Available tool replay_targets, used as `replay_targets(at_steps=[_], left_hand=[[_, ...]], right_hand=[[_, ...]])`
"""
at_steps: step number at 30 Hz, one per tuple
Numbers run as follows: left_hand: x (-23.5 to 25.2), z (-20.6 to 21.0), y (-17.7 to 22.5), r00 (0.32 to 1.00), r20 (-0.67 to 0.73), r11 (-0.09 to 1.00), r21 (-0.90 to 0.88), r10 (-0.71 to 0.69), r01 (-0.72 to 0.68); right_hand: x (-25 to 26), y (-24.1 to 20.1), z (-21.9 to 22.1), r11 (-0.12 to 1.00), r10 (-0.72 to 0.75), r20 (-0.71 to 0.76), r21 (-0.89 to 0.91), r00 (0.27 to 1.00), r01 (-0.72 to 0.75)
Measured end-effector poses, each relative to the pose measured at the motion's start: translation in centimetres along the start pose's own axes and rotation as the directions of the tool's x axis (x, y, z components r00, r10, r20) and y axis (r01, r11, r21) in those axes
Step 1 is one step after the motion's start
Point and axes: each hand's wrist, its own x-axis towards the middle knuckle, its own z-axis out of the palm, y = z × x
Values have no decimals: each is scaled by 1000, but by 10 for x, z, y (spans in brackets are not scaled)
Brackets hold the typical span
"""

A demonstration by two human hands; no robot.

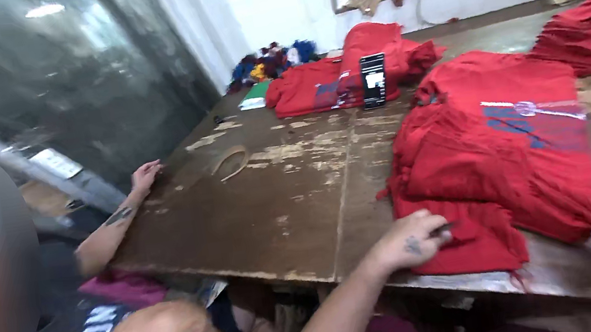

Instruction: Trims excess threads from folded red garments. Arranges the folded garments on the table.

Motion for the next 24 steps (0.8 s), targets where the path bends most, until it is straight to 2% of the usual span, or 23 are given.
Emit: replay_targets(at_steps=[2,3,4,6,8,9,12,14,17,19,21,22,24], left_hand=[[3,-8,2,996,-69,997,-46,-58,54],[6,-5,2,984,-177,998,-51,-34,26],[9,3,0,950,-310,998,-30,34,-46],[13,12,5,900,-403,986,49,163,-157],[10,17,12,899,-372,971,147,231,-189],[6,16,13,904,-358,968,172,235,-184],[-12,-5,-5,920,-357,983,138,160,-118],[-26,-16,-28,950,-302,994,86,84,-61],[-22,-12,-36,971,-226,996,45,81,-72],[-10,-2,-14,946,-286,988,69,150,-136],[-2,4,10,918,-339,975,149,206,-164],[-2,4,17,912,-349,969,187,217,-159],[-11,-5,14,922,-350,980,160,166,-116]], right_hand=[[0,-27,15,994,-100,-97,-45,990,96],[6,-41,27,987,-153,-112,-67,982,146],[14,-54,41,980,-190,-85,-69,978,184],[35,-80,71,977,-210,77,-30,975,213],[55,-91,99,980,-198,182,10,963,199],[60,-89,107,983,-181,161,7,970,183],[59,-72,91,984,-156,-44,-88,987,152],[43,-57,72,979,-165,-119,-137,979,149],[36,-70,61,981,-154,23,-112,988,156],[48,-91,80,976,-192,186,-67,964,207],[70,-103,105,978,-190,279,-27,941,205],[79,-106,111,982,-169,270,-32,948,184],[83,-102,105,984,-143,155,-86,977,158]])
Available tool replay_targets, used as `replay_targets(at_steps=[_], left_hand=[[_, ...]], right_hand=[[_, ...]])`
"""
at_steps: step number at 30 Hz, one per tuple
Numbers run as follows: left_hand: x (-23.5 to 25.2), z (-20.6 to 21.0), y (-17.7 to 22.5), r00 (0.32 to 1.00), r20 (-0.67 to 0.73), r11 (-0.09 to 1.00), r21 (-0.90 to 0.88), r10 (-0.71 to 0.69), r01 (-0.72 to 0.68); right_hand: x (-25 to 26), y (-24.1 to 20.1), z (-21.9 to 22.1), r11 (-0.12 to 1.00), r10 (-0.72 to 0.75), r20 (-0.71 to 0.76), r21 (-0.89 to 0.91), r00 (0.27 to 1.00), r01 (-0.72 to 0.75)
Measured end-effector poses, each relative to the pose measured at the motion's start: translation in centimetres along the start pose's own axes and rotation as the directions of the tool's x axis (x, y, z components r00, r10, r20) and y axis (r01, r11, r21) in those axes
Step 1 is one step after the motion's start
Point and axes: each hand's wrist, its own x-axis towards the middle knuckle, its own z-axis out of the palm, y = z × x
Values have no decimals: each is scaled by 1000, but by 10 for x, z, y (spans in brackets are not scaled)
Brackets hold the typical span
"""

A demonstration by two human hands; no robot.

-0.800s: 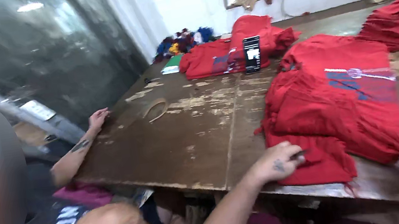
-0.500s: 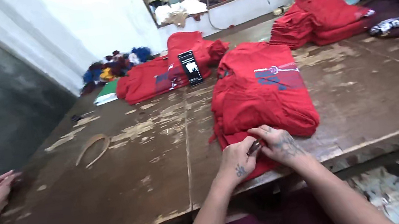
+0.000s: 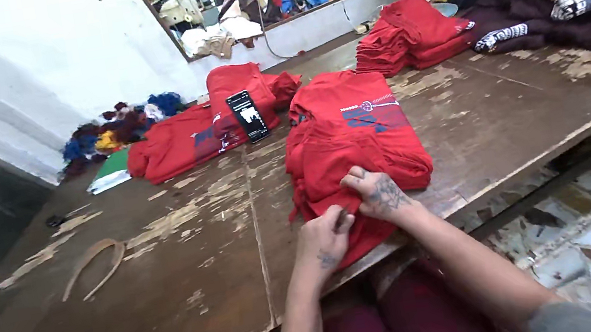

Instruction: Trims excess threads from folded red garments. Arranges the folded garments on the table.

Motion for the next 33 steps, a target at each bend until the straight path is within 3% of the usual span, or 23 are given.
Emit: replay_targets(at_steps=[3,5,7,9,12,15,19,21,24,28,33], left_hand=[[-18,-21,-31,976,149,976,-123,-159,178],[-19,-14,-45,920,330,971,-40,-211,237],[-12,-2,-40,874,413,966,80,-258,247],[2,8,-19,917,333,975,82,-221,206],[16,50,12,983,128,980,-134,-133,150],[26,81,8,960,195,919,-302,-200,253],[21,76,-3,942,175,705,-628,-285,330],[19,74,-2,945,200,653,-684,-259,324],[29,83,1,960,172,619,-736,-220,274],[31,99,-3,962,207,720,-639,-178,271],[25,83,-12,952,304,900,-404,-34,162]], right_hand=[[-33,22,-21,998,-41,-63,-42,997,39],[-60,34,-15,996,-82,28,-37,996,83],[-80,38,0,993,-115,-3,-26,993,115],[-85,38,1,997,-78,-48,23,996,79],[-95,42,5,998,-42,-92,52,995,47],[-122,53,3,994,-77,-249,60,965,95],[-150,53,-32,993,65,-118,110,991,-52],[-140,42,-39,987,113,-54,125,992,-105],[-111,30,-25,989,125,-81,91,989,-117],[-99,40,9,988,149,-75,-26,986,-151],[-107,50,-7,993,97,-46,77,994,-93]])
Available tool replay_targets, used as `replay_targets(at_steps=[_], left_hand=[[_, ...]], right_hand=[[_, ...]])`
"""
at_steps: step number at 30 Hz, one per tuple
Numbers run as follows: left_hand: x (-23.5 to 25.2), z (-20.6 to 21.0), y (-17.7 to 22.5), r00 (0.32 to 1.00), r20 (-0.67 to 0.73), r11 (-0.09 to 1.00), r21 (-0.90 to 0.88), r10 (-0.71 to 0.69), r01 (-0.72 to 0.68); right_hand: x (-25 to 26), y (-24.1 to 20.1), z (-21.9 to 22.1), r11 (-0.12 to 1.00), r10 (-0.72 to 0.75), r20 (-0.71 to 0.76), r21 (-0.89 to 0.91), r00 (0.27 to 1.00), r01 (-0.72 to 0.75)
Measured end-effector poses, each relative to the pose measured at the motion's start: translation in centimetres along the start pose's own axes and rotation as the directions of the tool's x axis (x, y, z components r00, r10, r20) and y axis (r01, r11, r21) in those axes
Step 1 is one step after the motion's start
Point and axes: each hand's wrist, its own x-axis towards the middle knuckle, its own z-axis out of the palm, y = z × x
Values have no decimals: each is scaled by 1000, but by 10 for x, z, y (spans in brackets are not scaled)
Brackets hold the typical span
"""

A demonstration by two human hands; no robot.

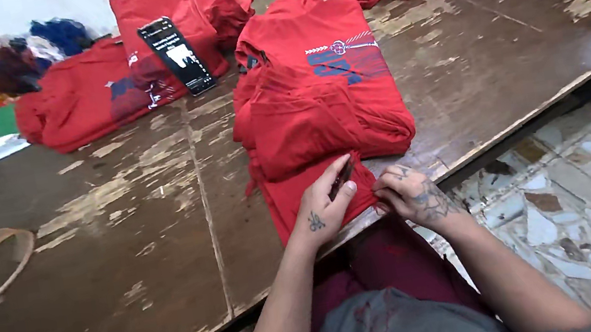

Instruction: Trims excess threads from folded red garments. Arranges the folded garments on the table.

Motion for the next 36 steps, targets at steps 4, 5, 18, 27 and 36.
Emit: replay_targets(at_steps=[4,5,18,27,36], left_hand=[[-9,-13,8,996,91,972,233,16,-37],[-11,-15,12,992,123,965,257,20,-51],[-15,-6,8,961,98,857,434,260,-276],[-15,-3,6,959,46,834,483,278,-265],[-17,-14,3,980,-83,954,259,179,-152]], right_hand=[[-4,6,-8,994,3,10,106,1000,-4],[-6,7,-8,992,5,4,124,1000,-5],[-12,6,-4,944,13,-112,330,994,25],[-10,-4,-4,912,-35,-158,399,987,96],[3,0,-10,987,151,88,50,985,-156]])
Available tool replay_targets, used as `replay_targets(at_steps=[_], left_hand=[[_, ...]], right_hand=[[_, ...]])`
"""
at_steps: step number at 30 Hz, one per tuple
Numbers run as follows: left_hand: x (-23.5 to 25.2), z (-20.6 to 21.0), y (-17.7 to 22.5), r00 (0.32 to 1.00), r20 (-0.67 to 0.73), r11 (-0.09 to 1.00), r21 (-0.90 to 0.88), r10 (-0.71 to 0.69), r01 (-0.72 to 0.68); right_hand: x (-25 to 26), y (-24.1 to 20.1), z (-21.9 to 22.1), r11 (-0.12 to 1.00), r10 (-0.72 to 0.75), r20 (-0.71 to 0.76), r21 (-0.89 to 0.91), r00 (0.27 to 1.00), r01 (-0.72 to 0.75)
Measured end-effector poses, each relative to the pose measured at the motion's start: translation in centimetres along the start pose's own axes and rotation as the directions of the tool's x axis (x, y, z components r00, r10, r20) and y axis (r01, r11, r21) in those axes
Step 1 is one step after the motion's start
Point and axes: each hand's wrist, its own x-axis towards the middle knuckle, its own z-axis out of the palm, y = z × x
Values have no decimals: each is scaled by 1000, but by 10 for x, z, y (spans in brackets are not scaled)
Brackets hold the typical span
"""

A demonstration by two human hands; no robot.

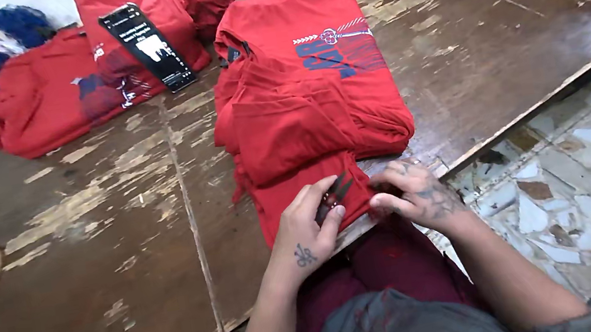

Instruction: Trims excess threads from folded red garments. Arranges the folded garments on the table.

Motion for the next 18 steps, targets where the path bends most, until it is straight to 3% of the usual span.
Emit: replay_targets(at_steps=[3,8,18], left_hand=[[4,6,4,997,70,999,41,-19,16],[-3,6,1,997,73,999,20,24,-25],[-6,13,-8,995,19,994,36,100,-101]], right_hand=[[10,-2,16,995,-24,-12,92,1000,25],[11,1,9,947,-10,34,321,999,-2],[10,5,5,922,-14,64,386,998,-12]])
